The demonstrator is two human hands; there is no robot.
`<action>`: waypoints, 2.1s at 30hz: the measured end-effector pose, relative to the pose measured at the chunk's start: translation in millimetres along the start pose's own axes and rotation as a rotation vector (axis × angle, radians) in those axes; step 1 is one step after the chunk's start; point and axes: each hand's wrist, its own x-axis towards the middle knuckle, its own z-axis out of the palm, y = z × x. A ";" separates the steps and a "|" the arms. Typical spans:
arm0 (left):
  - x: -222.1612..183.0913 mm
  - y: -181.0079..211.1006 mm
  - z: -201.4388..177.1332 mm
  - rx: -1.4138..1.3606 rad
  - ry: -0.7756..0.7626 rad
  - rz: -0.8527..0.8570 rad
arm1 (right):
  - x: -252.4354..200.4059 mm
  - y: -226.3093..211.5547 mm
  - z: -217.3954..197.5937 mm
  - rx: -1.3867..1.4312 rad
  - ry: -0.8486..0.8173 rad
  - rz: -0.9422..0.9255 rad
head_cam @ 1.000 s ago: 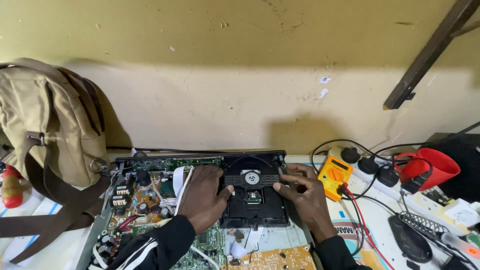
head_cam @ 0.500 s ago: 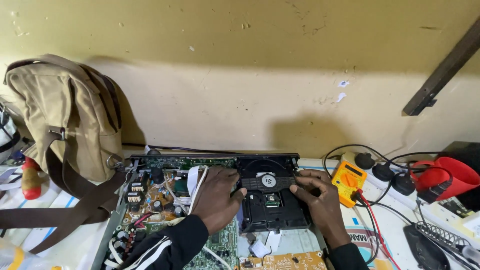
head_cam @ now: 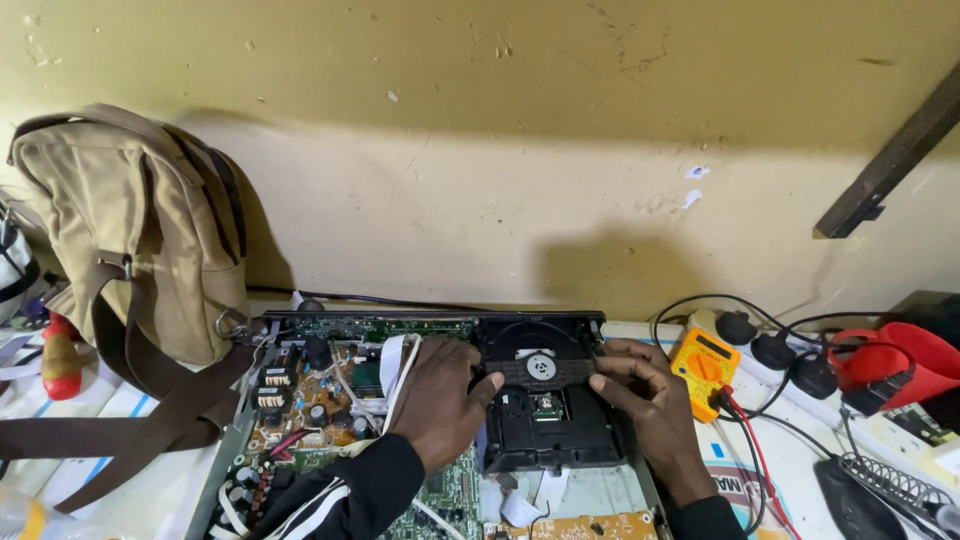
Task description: Reinstalling and connecting the optical disc drive and circuit boards inside a DVD player on a repair workbench.
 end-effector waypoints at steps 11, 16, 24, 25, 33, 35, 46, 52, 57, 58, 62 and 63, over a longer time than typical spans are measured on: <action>-3.9 35.7 -36.6 -0.132 -0.128 -0.220 | -4.1 -5.8 -19.4 0.185 -0.250 -0.016; -4.0 53.6 -53.0 -0.252 -0.191 -0.358 | -14.1 -36.1 -35.3 0.233 -0.713 0.053; -2.8 62.3 -61.3 -0.414 -0.178 -0.452 | -24.8 -45.6 -12.1 0.205 -0.365 0.188; -3.2 57.3 -56.6 -0.416 -0.184 -0.453 | -26.1 -44.2 -15.6 0.204 -0.361 0.193; -4.8 56.6 -54.2 -0.319 -0.180 -0.394 | -28.9 -57.4 -12.8 -0.002 -0.335 0.191; -4.9 57.4 -53.6 -0.337 -0.198 -0.406 | -30.7 -56.0 -9.4 -0.063 -0.296 0.189; -4.5 54.7 -52.3 -0.244 -0.239 -0.411 | -23.0 -38.1 -13.1 -0.260 -0.285 0.089; -0.1 40.0 -39.3 -0.098 -0.221 -0.305 | -28.8 -52.2 -14.1 -0.262 -0.353 0.109; 0.1 34.4 -34.6 -0.048 -0.178 -0.241 | -30.3 -50.9 -14.5 -0.447 -0.372 0.067; -0.1 33.3 -33.5 -0.048 -0.178 -0.242 | -32.0 -52.7 -12.9 -0.447 -0.373 0.068; 3.0 30.3 -29.7 0.010 -0.147 -0.198 | -30.5 -44.9 -12.2 -0.452 -0.379 -0.051; 3.0 29.0 -28.9 0.032 -0.137 -0.178 | -29.4 -38.3 -12.5 -0.486 -0.381 -0.104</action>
